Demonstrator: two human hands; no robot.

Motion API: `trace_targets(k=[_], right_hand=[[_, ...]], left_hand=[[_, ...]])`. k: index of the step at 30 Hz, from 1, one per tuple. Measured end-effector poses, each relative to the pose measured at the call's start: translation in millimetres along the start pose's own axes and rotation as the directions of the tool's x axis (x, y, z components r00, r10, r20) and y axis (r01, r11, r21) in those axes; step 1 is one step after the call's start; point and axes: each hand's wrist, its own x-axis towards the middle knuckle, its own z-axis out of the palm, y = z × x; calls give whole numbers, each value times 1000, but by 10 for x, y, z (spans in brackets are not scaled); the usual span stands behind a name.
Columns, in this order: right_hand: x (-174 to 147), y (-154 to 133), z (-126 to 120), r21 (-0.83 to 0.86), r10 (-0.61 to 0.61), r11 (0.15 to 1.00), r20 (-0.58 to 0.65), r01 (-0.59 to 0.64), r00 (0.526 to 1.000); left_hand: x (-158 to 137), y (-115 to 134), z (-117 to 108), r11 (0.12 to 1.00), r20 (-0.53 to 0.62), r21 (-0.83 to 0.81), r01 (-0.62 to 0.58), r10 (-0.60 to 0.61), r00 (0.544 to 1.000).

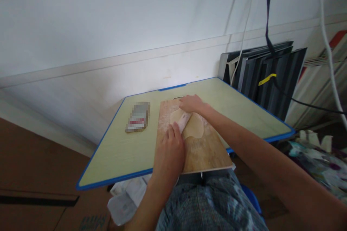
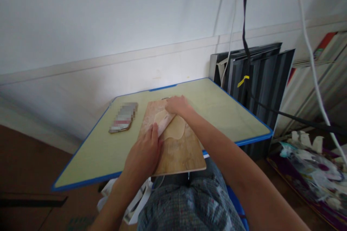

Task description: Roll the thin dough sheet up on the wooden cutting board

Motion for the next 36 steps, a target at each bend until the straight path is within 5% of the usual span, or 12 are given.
trace_targets(k=[4, 14, 24, 28, 36], right_hand=[[-50, -33, -24, -35, -45, 998, 33, 46, 998], [-1031, 330, 8, -118, -143, 983, -31, 138, 989], [-129, 47, 10, 52, -67, 996, 13, 66, 998], [-45, 0, 16, 66, -2, 998, -16, 3, 1000], [-1009, 248, 101, 55, -1, 998, -129, 8, 992]], left_hand=[[-36, 113, 7, 996, -15, -62, 69, -70, 997], [-283, 397, 28, 996, -93, -52, 77, -82, 992], [-10, 137, -25, 989, -61, -30, 146, -147, 987], [-12, 147, -22, 987, -51, -22, 157, -158, 986], [-230, 329, -10, 979, -67, -170, 115, -128, 990]])
